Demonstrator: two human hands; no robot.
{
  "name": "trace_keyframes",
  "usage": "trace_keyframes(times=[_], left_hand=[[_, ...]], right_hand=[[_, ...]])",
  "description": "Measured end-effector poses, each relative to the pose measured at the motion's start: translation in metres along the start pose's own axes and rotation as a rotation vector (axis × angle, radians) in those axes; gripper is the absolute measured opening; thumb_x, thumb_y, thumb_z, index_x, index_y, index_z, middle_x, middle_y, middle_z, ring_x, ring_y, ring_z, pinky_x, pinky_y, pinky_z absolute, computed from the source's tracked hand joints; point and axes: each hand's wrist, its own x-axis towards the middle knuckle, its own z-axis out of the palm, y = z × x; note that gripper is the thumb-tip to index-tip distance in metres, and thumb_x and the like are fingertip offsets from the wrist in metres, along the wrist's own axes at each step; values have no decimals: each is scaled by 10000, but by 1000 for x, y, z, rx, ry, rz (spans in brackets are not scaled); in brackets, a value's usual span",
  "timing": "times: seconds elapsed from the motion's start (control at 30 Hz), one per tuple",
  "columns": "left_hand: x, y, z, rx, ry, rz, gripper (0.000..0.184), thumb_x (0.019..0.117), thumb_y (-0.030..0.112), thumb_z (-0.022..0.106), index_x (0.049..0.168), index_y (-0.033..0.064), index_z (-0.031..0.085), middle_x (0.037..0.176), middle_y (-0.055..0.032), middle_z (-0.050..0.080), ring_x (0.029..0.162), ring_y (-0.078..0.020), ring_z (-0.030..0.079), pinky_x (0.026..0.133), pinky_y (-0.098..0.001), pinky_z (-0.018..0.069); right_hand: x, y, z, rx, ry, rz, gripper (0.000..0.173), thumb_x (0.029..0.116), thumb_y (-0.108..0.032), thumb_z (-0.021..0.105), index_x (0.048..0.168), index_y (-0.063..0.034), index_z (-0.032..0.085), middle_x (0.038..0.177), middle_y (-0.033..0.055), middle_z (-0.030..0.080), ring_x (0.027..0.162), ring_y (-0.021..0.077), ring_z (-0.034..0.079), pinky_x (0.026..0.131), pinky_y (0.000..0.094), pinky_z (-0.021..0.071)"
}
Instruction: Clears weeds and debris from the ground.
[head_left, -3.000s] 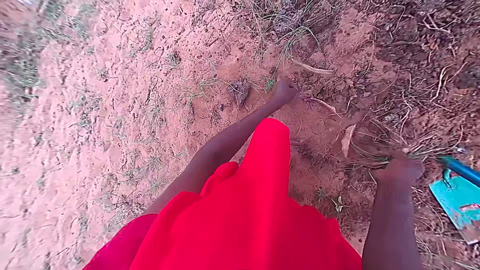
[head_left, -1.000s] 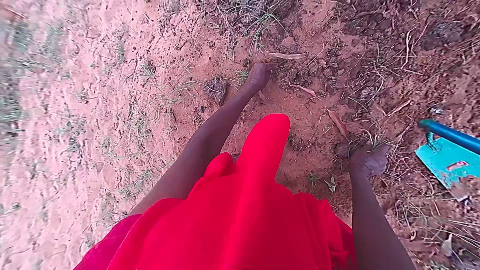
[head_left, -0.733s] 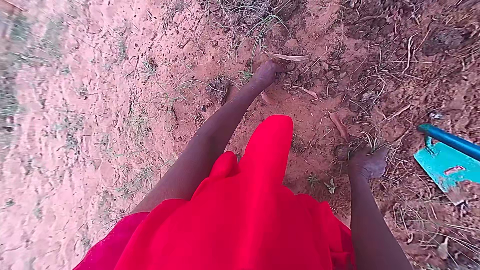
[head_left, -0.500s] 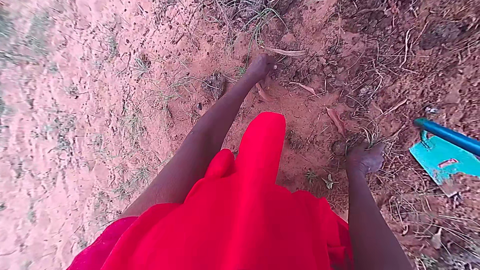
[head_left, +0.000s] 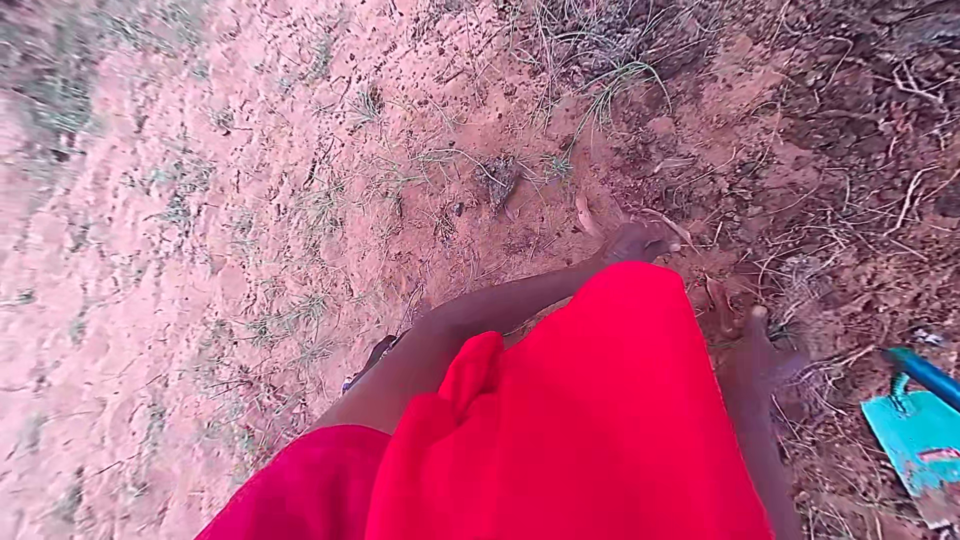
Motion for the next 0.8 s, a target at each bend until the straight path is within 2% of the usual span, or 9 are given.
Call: trace_keyframes(times=[0.03, 0.1, 0.17, 0.27, 0.37, 0.47, 0.53, 0.6, 0.8], left_hand=[[-7, 8, 7, -111, -88, -154, 286, 1044, 133, 582, 981, -126, 686, 900, -230, 688, 844, -292, 664, 842, -442, 530], [-18, 27, 14, -336, -152, -414, 279, 1068, 132, 537, 1095, -114, 664, 952, -198, 676, 797, -190, 625, 786, -351, 531], [-28, 74, -1, -422, -150, -652, 290, 1079, 39, 444, 1290, -105, 578, 1198, -220, 618, 1001, -191, 576, 932, -327, 467], [-37, 112, -21, -441, -153, -744, 344, 1092, 29, 384, 1370, -107, 535, 1391, -241, 560, 1253, -235, 543, 1086, -358, 399], [-37, 92, -34, -476, -293, -739, 453, 1123, 164, 385, 1552, 20, 383, 1508, -236, 476, 1322, -301, 528, 1100, -438, 420], [-36, 42, -50, -170, -46, -531, 469, 1086, 240, 519, 1527, 85, 476, 1142, -241, 694, 929, -312, 686, 848, -456, 547], [-25, 1, -74, 269, 174, -286, 423, 1042, 166, 557, 1449, 53, 565, 1287, -196, 673, 1168, -349, 652, 1005, -515, 504], [-4, -38, -100, 612, 205, -188, 466, 989, 88, 568, 1455, 90, 571, 1531, -199, 494, 1412, -414, 454, 1113, -565, 391], [32, -58, -132, 845, -61, -463, 384, 1064, 139, 492, 1424, 16, 542, 1401, -251, 562, 1334, -423, 532, 1034, -550, 494]], right_hand=[[-2, -8, 12, 55, -125, -37, 451, 992, -106, 666, 1309, 135, 456, 953, 79, 627, 789, 32, 645, 758, 203, 568], [-19, -41, 26, -136, -390, 4, 493, 961, -124, 712, 1336, 113, 498, 1136, 151, 657, 1016, 111, 648, 940, 273, 525], [-44, -84, 38, -437, -484, 54, 505, 962, -97, 716, 1342, 163, 505, 1293, 334, 591, 1210, 359, 576, 1064, 486, 419], [-57, -93, 52, -601, -456, 72, 401, 983, -71, 625, 1284, 178, 532, 1245, 389, 587, 1176, 471, 583, 1010, 581, 433], [-44, -58, 62, -361, -391, 70, 450, 1006, -119, 628, 1368, 122, 512, 1272, 277, 619, 1180, 304, 612, 1042, 451, 465], [-29, -30, 68, 25, -354, 151, 527, 1018, -120, 630, 1453, 75, 403, 1309, 188, 587, 1154, 161, 612, 1015, 318, 504], [-18, -20, 69, 179, -297, 200, 425, 1032, -69, 580, 1403, 54, 413, 1099, 127, 615, 908, 138, 658, 828, 310, 575], [-10, -13, 67, 261, -247, 219, 285, 1028, -20, 542, 1287, 44, 446, 865, 79, 624, 682, 131, 664, 668, 309, 609], [-6, -7, 68, 254, -240, 259, 185, 1029, -52, 574, 1177, 20, 490, 751, 45, 611, 601, 134, 643, 631, 309, 608]])
